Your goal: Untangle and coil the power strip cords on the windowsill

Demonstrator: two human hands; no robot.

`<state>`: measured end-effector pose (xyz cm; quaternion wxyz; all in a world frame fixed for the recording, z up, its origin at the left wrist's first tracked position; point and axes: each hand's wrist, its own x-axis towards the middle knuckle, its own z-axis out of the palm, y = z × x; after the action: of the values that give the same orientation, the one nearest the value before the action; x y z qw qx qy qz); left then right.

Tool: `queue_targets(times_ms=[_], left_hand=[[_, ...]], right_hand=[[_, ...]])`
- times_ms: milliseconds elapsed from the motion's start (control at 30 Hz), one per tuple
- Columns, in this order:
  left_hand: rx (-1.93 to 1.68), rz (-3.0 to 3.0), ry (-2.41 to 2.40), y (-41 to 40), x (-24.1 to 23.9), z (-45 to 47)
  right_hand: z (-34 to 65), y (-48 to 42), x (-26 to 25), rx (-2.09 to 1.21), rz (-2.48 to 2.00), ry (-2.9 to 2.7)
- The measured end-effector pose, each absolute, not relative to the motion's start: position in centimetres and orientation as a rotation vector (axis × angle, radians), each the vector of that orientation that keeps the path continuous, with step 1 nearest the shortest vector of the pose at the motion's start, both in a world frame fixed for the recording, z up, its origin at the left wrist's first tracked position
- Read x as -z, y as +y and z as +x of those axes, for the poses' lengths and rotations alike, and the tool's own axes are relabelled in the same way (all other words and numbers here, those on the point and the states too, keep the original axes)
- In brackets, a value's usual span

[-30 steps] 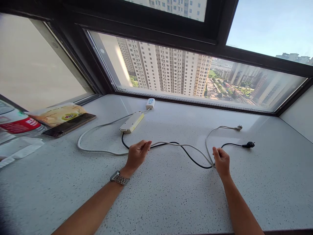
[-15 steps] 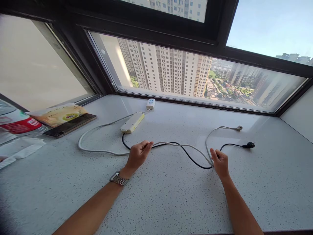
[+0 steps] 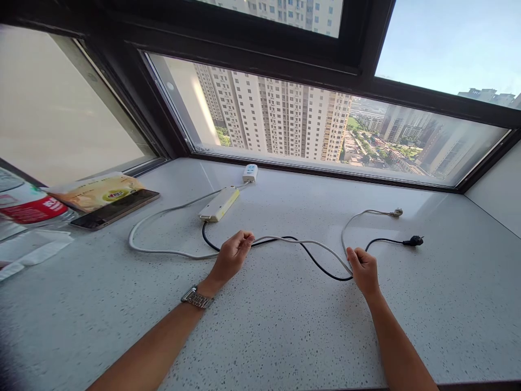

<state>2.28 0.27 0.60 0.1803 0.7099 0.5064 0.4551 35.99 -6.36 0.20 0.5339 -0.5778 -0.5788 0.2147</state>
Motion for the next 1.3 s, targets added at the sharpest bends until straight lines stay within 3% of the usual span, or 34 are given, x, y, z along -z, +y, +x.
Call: queue_targets(times_ms=[400,1300], left_hand=[[-1.074,1.836,1.467,0.37,-0.02,1.97],[-1.065,1.979,1.437,0.25,-0.13,2.45]], right_hand=[[36.15,-6.26,0.3,-0.582,-1.369,-1.388],[35.81,-6.3,0.06,-0.595,-1.38,-1.479]])
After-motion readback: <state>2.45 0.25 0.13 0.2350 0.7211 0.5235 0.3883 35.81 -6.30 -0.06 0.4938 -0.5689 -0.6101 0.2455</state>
